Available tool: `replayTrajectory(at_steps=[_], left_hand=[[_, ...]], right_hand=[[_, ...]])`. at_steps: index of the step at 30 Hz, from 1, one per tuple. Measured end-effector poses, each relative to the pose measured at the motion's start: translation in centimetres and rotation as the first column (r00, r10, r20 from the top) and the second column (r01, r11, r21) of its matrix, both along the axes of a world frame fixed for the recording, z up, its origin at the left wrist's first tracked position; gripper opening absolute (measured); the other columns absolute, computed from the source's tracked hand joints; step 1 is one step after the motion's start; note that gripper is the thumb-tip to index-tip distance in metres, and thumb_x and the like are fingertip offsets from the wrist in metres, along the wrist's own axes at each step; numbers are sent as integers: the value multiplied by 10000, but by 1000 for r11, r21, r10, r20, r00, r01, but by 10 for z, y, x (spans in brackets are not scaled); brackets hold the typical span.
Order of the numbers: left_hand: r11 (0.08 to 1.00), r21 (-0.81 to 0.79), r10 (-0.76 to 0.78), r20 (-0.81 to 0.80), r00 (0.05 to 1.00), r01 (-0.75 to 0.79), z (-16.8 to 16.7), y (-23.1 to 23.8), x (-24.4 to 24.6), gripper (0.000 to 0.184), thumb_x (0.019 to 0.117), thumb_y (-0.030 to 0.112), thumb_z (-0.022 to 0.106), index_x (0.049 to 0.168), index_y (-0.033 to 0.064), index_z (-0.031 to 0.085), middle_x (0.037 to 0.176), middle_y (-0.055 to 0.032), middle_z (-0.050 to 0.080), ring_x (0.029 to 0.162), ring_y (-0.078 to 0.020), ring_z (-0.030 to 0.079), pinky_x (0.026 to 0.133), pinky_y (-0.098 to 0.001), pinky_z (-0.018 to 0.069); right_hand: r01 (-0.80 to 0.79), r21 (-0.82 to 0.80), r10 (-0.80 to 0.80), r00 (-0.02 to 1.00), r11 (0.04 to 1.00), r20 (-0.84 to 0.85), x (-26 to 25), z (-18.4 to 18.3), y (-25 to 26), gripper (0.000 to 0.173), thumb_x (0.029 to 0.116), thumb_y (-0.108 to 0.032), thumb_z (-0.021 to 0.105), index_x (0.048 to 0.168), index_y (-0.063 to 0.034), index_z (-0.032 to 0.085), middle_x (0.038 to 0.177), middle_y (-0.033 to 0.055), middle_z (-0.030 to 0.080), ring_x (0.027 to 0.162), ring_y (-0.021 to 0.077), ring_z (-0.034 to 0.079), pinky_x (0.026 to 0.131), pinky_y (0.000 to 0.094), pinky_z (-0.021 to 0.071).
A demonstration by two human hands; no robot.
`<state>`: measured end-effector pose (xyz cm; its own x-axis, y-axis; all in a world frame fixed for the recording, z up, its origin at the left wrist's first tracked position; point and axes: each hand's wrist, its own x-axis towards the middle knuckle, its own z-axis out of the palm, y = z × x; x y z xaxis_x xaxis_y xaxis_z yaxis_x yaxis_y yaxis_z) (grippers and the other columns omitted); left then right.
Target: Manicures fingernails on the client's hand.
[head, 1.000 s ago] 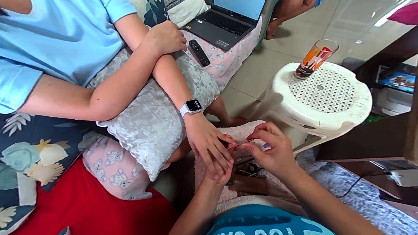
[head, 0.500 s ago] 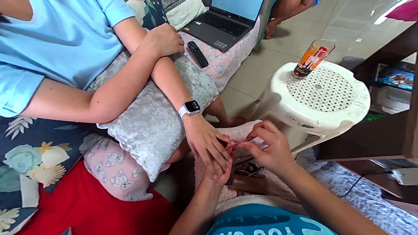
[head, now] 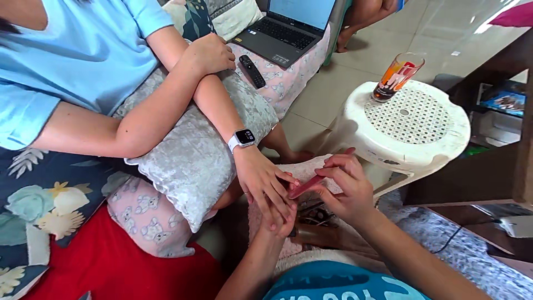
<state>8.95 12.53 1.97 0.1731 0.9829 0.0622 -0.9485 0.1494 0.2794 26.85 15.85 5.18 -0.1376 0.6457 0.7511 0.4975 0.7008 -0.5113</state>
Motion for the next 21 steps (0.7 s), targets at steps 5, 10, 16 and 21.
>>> replayTrajectory(at_steps=[5,10,16,21], left_hand=[[1000,20,20,-5,1000,-20,-1,-1,1,211,959,108,665,1138,0,691,1051,-130,722,934,-202,712,913,-338,568],[1000,11,13,10,1000,-13,2,0,1,194,1001,146,607,1109,14,699,1031,-105,716,951,-190,698,925,-328,555],[999,43,10,1,1000,-10,-1,0,1,212,952,117,681,1130,3,690,1067,-112,716,951,-174,710,854,-286,580],[999,20,25,-52,998,-24,-1,-1,-2,166,964,114,659,1095,20,700,1032,-98,711,956,-173,693,878,-294,560]], right_hand=[[32,72,-33,999,997,14,-6,-4,0,351,949,-424,728,1015,-80,723,988,84,646,1069,191,603,996,341,476],[40,46,-40,999,998,8,2,-5,6,353,946,-416,731,981,-65,735,991,98,658,1057,194,614,977,335,490],[-4,-11,5,1000,1000,28,-10,0,0,358,955,-432,714,974,-75,738,977,89,661,1028,188,610,947,327,491],[54,-101,-51,998,993,35,2,-2,5,364,940,-428,720,949,-67,758,987,107,676,980,195,629,858,322,530]])
